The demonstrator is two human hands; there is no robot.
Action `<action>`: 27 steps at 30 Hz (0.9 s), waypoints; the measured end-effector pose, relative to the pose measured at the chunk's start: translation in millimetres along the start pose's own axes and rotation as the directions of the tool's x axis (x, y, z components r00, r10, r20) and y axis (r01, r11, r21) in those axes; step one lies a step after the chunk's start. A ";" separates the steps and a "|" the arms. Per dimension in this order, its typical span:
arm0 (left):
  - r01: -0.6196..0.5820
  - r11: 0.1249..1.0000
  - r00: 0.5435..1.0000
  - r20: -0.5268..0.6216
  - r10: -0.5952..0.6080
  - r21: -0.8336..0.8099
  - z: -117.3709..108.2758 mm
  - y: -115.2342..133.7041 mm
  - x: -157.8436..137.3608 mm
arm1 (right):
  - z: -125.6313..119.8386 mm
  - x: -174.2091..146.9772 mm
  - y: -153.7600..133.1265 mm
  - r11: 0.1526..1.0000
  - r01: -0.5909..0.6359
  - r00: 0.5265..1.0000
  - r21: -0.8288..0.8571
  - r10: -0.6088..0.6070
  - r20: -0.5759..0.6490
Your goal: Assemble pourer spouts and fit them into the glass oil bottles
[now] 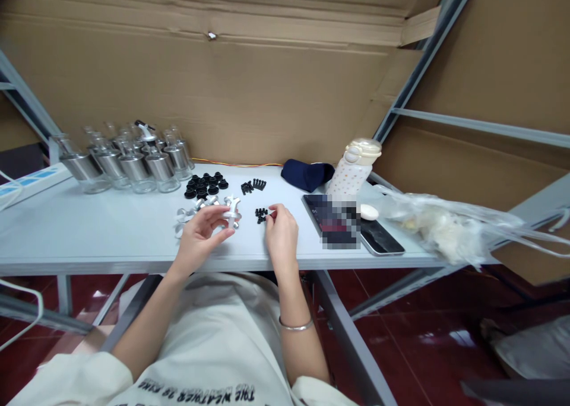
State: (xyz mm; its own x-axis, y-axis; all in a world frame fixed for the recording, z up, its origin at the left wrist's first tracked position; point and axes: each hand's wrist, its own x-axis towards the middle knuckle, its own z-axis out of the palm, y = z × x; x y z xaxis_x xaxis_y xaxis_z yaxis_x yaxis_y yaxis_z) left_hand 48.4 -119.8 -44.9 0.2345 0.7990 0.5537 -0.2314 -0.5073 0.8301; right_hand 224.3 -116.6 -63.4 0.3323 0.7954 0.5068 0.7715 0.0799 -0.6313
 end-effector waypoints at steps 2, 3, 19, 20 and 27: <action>-0.005 1.000 1.000 0.004 0.005 -0.009 0.1 -0.2 -0.1 | -1.6 0.0 -1.6 0.999 -0.014 1.000 0.041 0.015 -0.012; -0.011 1.000 1.000 0.009 0.011 -0.018 0.2 0.0 -0.2 | -2.1 0.3 -2.1 0.998 -0.019 0.999 0.061 0.020 -0.025; 0.074 0.995 0.997 -0.001 -0.074 0.064 4.8 1.7 -1.1 | -5.9 -3.5 -19.0 0.878 0.032 0.999 0.477 -0.031 -0.011; 0.071 0.996 0.997 0.005 -0.071 0.056 5.1 1.7 -1.0 | -5.8 -3.7 -19.8 0.878 0.024 1.000 0.477 -0.018 -0.017; 0.083 0.996 0.996 0.040 -0.084 0.036 4.4 -2.1 -1.2 | 1.5 -6.9 -32.4 0.746 0.027 0.999 0.666 -0.043 0.008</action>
State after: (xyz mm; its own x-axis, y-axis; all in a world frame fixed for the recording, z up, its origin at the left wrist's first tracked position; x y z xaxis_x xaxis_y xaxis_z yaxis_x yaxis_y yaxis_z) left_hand 52.8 -121.1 -47.0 0.2906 0.8254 0.4840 -0.1773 -0.4506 0.8750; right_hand 196.1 -123.8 -47.4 0.2939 0.7962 0.5288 0.2230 0.4808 -0.8480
